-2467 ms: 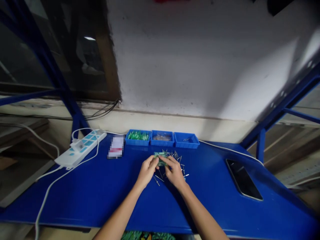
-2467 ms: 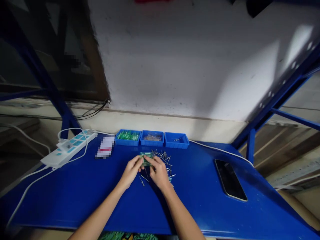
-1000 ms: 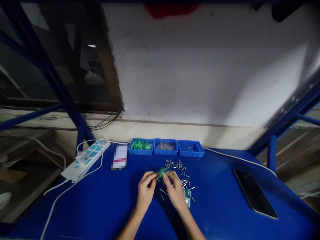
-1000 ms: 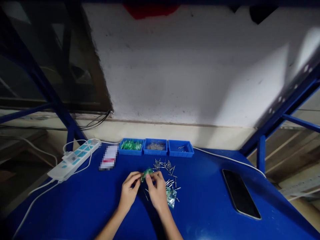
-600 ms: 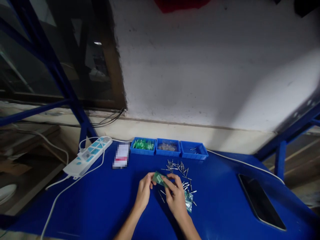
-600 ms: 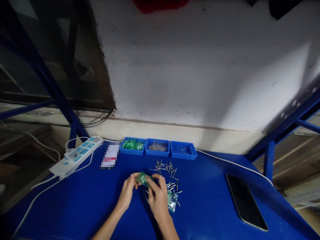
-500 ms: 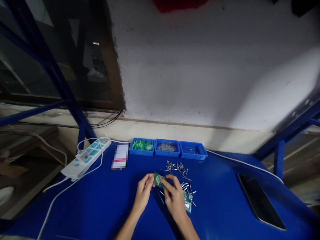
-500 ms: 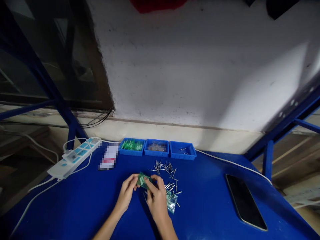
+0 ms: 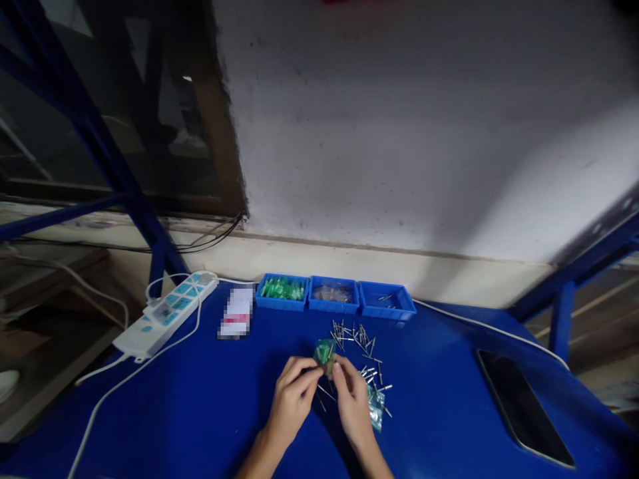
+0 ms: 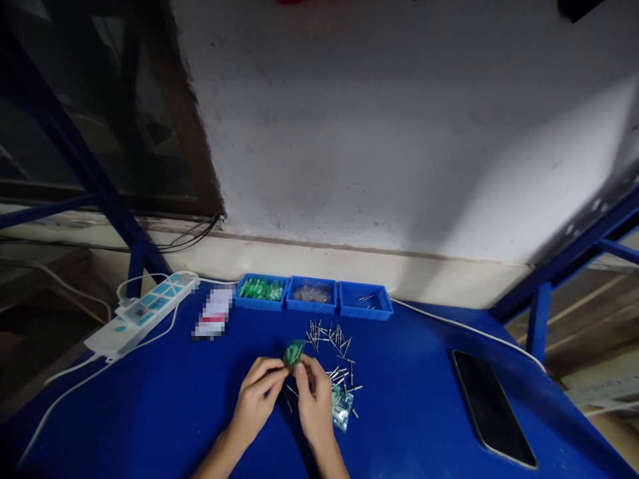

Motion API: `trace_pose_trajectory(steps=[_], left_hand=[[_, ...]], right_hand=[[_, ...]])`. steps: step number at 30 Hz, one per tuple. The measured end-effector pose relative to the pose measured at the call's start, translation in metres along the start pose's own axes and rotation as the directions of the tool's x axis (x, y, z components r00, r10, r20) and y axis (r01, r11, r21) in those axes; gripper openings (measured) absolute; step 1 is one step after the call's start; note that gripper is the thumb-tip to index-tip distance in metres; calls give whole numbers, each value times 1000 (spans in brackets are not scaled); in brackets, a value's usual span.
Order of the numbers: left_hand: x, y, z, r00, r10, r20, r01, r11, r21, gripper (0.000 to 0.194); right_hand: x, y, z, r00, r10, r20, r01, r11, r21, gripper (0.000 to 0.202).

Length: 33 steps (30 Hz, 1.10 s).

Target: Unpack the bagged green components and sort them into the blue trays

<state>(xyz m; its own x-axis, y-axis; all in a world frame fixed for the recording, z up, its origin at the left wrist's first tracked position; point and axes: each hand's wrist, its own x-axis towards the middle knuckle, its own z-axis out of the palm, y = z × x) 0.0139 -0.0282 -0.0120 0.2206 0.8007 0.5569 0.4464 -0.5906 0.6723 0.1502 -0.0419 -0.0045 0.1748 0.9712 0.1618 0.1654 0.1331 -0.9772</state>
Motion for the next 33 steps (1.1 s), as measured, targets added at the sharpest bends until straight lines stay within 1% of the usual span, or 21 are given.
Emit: trace_pose_trajectory(steps=[2,3,4,6,7,9,10,12,14,16,18,20,23,25,26,29,31,33], left_hand=[[0,4,0,998,22,57,-22,1000,-5,27],[1,5,0,996,0,85,2,1000,-24,26],[2,4,0,993,-47,112,53,997,-51,25],[3,2,0,972,-195,131,211,970,-122,25],[4,-1,0,952,-282,118,298,941,-158,31],[3,-7,1,898,-436,66,439,870,-224,46],[3,-10,1,871,-488,49,483,837,-258,48],[4,-13,1,840,-538,70,528,783,-328,42],[6,-13,2,833,-541,114,537,743,-399,35],[8,-11,2,831,-547,106,533,724,-438,33],[10,-9,2,831,-554,52,519,739,-430,32],[10,-9,1,852,-523,-3,483,788,-382,29],[9,-12,0,905,-421,-64,392,881,-265,24],[6,-14,0,939,-332,-84,314,933,-178,21],[4,-15,0,956,-280,-89,267,954,-136,21],[-1,-14,1,990,-123,-74,121,992,-28,26],[-4,-13,2,998,-41,-45,42,999,20,33],[-6,-11,2,1000,11,-10,-11,999,35,38]], right_hand=[[1,2,0,999,11,-45,-11,1000,4,29],[1,3,-1,997,-14,-70,13,1000,-20,28],[1,4,-1,994,-59,-89,54,997,-56,26],[1,7,-2,980,-179,-82,166,976,-144,22],[0,7,-2,971,-234,-53,221,957,-187,23],[-2,9,-1,951,-306,27,303,919,-253,31],[-3,10,-1,943,-327,64,332,901,-280,36],[-5,12,1,929,-350,121,370,869,-329,45],[-6,15,3,926,-357,126,377,852,-363,51],[-7,16,4,936,-344,81,349,862,-369,52],[-7,17,3,947,-320,14,305,888,-344,48],[-6,16,1,954,-299,-33,275,910,-311,43],[-3,12,1,965,-254,-61,229,934,-275,31],[-1,10,4,983,-177,-42,162,959,-234,22],[-1,8,6,991,-129,-21,123,974,-192,22],[-3,5,13,1000,-9,10,9,1000,20,30],[-4,3,15,998,53,-27,-49,989,139,35],[-4,2,14,994,89,-62,-77,980,183,36]])
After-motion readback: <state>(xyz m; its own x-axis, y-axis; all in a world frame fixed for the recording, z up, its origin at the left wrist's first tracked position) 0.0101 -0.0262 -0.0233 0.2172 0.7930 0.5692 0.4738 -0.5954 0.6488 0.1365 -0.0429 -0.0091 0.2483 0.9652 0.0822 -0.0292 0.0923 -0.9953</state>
